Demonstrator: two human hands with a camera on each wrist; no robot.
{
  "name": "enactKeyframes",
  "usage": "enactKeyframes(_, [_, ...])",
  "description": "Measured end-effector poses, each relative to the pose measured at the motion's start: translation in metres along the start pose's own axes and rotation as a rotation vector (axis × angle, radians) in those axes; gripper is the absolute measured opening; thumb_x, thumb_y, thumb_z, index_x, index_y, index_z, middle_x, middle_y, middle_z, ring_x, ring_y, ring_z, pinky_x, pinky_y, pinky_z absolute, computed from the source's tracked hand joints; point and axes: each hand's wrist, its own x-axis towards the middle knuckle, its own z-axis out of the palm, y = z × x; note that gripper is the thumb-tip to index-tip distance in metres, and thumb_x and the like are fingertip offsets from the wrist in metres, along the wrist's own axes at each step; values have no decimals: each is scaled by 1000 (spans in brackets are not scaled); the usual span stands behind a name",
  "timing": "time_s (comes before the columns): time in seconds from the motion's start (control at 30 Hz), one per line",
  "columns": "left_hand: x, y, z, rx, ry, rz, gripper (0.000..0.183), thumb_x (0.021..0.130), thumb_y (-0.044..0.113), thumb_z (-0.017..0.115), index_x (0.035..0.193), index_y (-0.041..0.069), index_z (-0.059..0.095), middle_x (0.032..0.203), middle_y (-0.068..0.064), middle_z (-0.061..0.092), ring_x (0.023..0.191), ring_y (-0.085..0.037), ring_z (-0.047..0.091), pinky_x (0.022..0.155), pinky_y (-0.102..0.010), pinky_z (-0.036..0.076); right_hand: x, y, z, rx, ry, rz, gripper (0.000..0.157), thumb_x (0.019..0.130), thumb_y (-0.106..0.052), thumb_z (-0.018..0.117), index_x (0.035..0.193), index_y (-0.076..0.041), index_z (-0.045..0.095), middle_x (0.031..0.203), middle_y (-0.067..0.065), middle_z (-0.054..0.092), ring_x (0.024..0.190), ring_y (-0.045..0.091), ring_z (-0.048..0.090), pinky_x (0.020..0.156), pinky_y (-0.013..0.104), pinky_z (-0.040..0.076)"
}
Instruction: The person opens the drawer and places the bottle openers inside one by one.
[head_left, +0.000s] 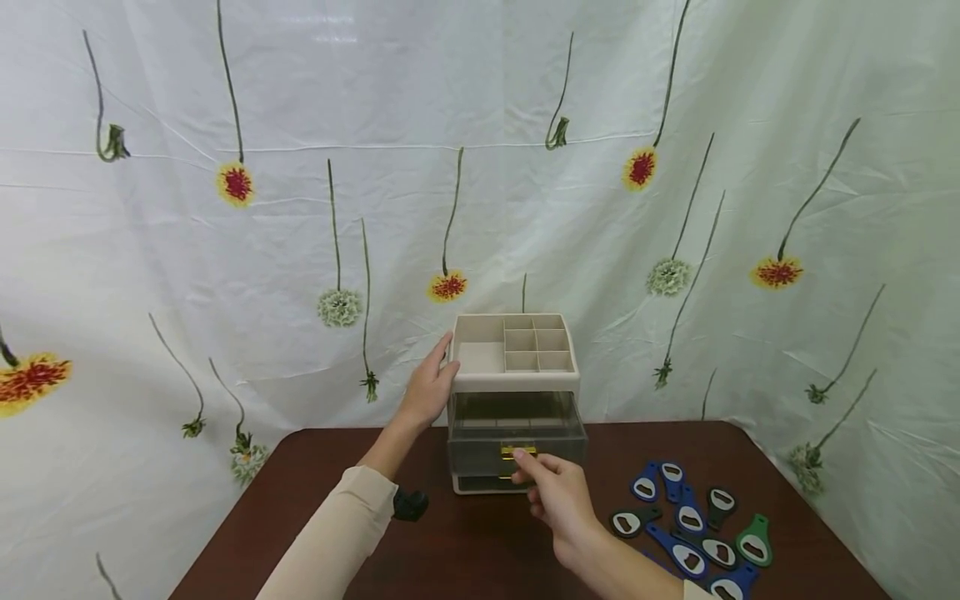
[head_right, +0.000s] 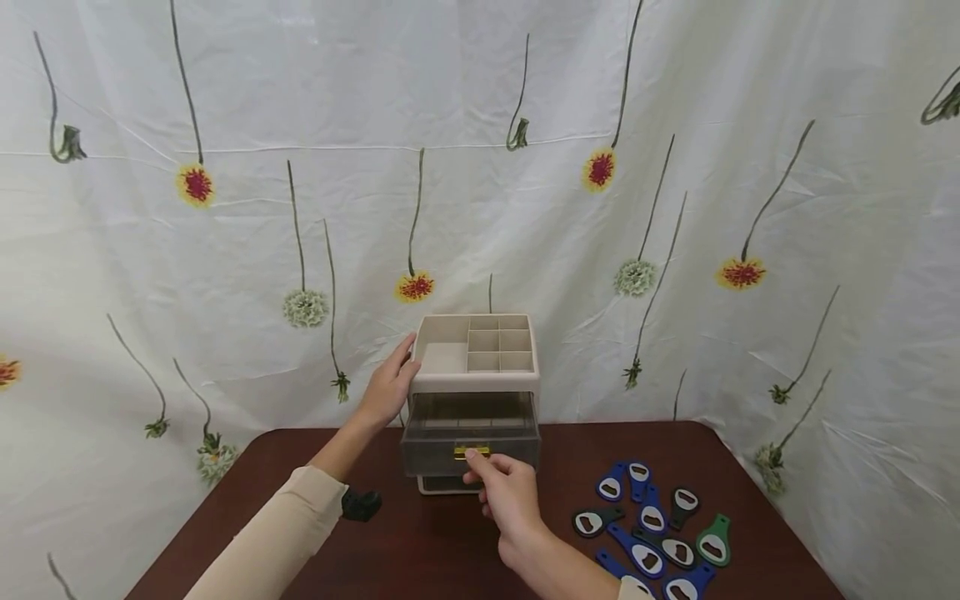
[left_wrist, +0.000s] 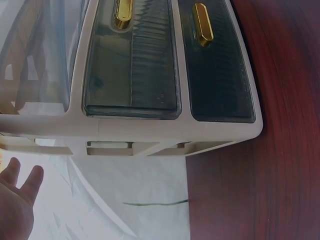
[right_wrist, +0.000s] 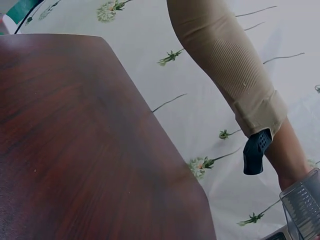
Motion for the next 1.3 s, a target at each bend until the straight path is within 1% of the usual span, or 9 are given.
enactKeyframes(0.13, [1, -3, 0, 26, -11, 18, 58, 109, 18, 45, 163, 6, 30, 165, -14, 33, 149, -35, 32, 119, -52, 27, -5, 3, -1, -6, -30, 13, 29, 97, -38, 74, 89, -10, 74, 81, -3, 68, 61, 9, 46, 56, 24, 40])
enactKeyframes(0.3, [2, -5, 0, 50, -7, 33, 57, 109, 19, 45, 163, 5, 31, 165, -14, 33, 150, -33, 31, 120, -51, 25, -11, 10, -1, -6, -62, 21, 30, 98, -39, 73, 95, -10, 76, 81, -3, 68, 61, 10, 46, 56, 25, 40])
enactKeyframes(0.57, [1, -7, 1, 57, -11, 21, 57, 110, 20, 44, 164, 8, 31, 165, -12, 34, 148, -33, 34, 117, -53, 29, -17, 10, -4, -11, -65, 24, 35, 97, -41, 73, 101, -6, 77, 80, -4, 68, 60, 9, 46, 55, 24, 39])
enactKeyframes(0.67, [2, -6, 1, 55, -10, 26, 57, 110, 21, 43, 164, 8, 31, 164, -13, 35, 147, -34, 36, 117, -54, 30, -18, 9, -6, -36, -72, 13, 34, 98, -40, 72, 101, -6, 76, 80, -3, 67, 60, 9, 46, 56, 24, 40])
enactKeyframes(0.73, [2, -7, 1, 55, -12, 27, 56, 110, 21, 43, 164, 8, 31, 164, -13, 34, 147, -34, 36, 116, -55, 31, -17, 8, -11, -51, -92, 19, 29, 99, -37, 71, 99, -8, 75, 82, -2, 66, 61, 10, 46, 57, 25, 40])
enactKeyframes(0.9, [2, -5, 1, 54, -12, 21, 56, 111, 22, 42, 164, 9, 31, 165, -10, 34, 148, -32, 35, 118, -53, 29, -15, -1, -34, -144, -202, 66, 20, 100, -28, 71, 103, -9, 74, 89, 0, 67, 66, 14, 49, 61, 29, 40])
enactKeyframes(1.07, [2, -3, 1, 50, -20, 30, 57, 111, 22, 40, 165, 10, 28, 166, -10, 32, 150, -30, 31, 119, -51, 26, -14, -14, -68, -361, -318, 53, 20, 99, -24, 72, 107, -6, 75, 96, 1, 67, 73, 18, 56, 65, 33, 46])
enactKeyframes(1.17, [2, -3, 2, 44, -14, 32, 57, 111, 21, 40, 165, 9, 28, 166, -11, 32, 150, -31, 30, 120, -51, 26, -14, -20, -87, -474, -356, 33, 21, 97, -22, 73, 109, -5, 75, 97, 4, 65, 75, 21, 58, 66, 35, 48])
enactKeyframes(1.3, [1, -5, 2, 41, -6, 33, 56, 110, 21, 41, 164, 7, 30, 165, -12, 33, 149, -32, 32, 119, -52, 26, -11, -22, -113, -558, -370, 28, 23, 97, -22, 74, 111, -5, 74, 94, 5, 65, 76, 21, 59, 65, 35, 49])
